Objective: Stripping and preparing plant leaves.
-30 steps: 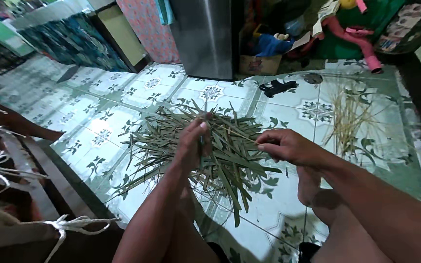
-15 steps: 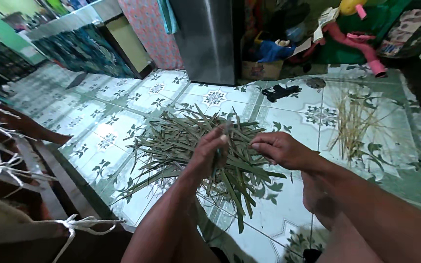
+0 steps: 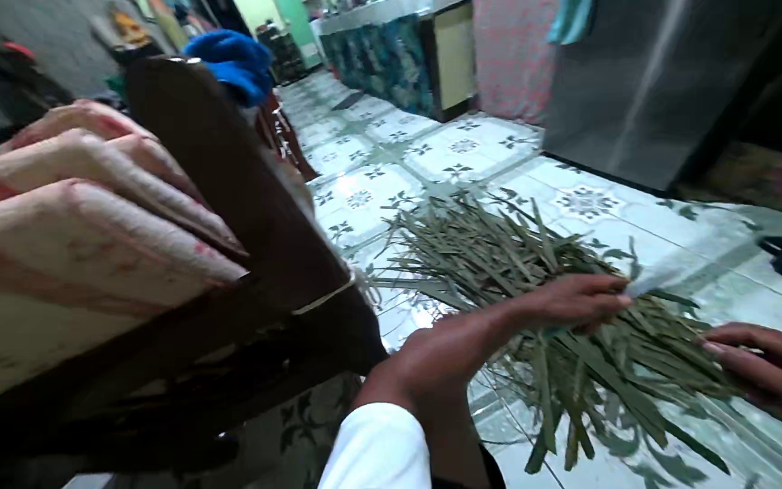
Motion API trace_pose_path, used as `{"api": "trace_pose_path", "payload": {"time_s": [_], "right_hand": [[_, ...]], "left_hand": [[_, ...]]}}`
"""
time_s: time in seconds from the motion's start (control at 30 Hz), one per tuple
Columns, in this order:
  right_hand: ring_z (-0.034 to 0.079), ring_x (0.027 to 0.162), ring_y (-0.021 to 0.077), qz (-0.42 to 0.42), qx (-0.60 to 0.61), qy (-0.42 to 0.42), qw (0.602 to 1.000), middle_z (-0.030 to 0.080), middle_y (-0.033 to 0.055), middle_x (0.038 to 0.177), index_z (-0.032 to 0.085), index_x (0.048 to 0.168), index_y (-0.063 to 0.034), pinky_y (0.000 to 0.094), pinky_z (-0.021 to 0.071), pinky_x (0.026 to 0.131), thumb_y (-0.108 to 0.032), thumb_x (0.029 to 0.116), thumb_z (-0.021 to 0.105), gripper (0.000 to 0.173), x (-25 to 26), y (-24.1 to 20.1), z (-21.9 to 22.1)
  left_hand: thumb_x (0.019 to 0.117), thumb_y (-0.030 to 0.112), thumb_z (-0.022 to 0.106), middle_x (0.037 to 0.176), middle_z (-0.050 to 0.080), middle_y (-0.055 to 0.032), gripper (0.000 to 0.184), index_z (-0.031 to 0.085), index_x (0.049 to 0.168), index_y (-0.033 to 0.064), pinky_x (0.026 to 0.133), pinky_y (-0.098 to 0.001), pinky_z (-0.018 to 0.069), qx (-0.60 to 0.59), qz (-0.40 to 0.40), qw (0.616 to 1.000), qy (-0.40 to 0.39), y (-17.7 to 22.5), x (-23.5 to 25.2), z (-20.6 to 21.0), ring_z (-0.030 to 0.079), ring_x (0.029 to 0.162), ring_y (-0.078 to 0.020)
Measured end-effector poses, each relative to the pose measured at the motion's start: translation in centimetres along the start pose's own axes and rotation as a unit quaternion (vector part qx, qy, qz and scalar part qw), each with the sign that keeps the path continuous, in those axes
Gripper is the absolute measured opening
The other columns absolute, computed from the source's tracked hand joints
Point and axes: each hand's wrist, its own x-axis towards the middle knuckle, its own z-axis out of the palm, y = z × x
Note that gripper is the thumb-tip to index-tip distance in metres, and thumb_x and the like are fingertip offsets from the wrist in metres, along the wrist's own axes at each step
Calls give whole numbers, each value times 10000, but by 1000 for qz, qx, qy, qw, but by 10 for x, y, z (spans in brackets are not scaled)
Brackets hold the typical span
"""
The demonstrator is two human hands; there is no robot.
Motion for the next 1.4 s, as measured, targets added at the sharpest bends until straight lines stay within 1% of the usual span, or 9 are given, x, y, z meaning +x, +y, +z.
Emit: {"api": "trace_pose_path", "payload": {"time_s": [0.2,0.33,0.5,0.77,0.97,1.07,1.17,1.27,1.4], "right_hand": [[540,580,-12,-27,91,7,995,572,-102,724,639,1135,-17,197,493,539,-160,1030,510,219,15,-7,39],[598,643,-8,-20,103,-37,994,613,-128,787,616,1078,-86,213,549,599,-147,1015,526,125,12,-11,46],[598,645,0,-16,111,-62,992,633,-122,802,646,1085,-92,205,536,587,-134,1003,554,130,7,-16,47],[577,615,-5,-63,146,-50,986,644,-138,787,676,1074,-141,195,512,564,-134,1002,569,130,18,-12,26],[588,619,-33,-56,194,-19,979,668,-182,802,686,1057,-207,173,512,556,-107,974,558,183,27,11,24],[559,597,-27,-46,194,-50,979,650,-146,790,693,1060,-140,170,486,537,-109,993,543,167,26,20,27],[538,577,-13,-34,183,-53,981,607,-107,755,671,1097,-47,180,480,530,-111,1003,525,185,33,16,31],[511,535,-24,-55,197,-15,979,601,-124,708,698,1060,-96,167,456,490,-146,995,531,186,40,20,36],[478,517,-30,-86,182,-10,980,590,-114,724,708,1081,-104,152,426,470,-200,1015,530,213,41,18,32]], "left_hand": [[1107,221,423,752,595,-87,349,551,1341,-3,484,-281,449,-57,-5,998,26,9,-25,7,500,525,-130],[1102,201,446,678,525,-63,340,559,1348,-5,463,-279,437,-99,-1,994,52,18,-47,2,470,492,-131],[1095,182,451,614,473,-19,289,594,1191,-50,466,-241,417,-128,31,989,74,15,-56,-13,439,471,-94],[1093,141,391,592,480,-6,337,613,1242,-64,422,-217,395,-212,88,967,110,24,-25,-26,419,435,-79],[1084,138,430,630,485,-10,315,606,1262,-53,462,-227,404,-143,15,988,59,31,-15,-4,427,474,-76],[1084,164,361,621,490,13,369,565,1331,-19,439,-201,411,-202,43,971,118,21,-4,-27,439,458,-61],[1082,153,403,660,498,-11,364,545,1382,4,446,-226,405,-175,-12,981,84,13,4,-13,436,476,-84],[1076,148,419,635,499,11,315,601,1273,-17,450,-207,399,-151,-23,986,69,17,8,0,436,472,-61],[1078,191,353,601,505,32,399,582,1334,-13,445,-196,415,-196,34,975,102,17,8,-30,447,455,-50]]}}
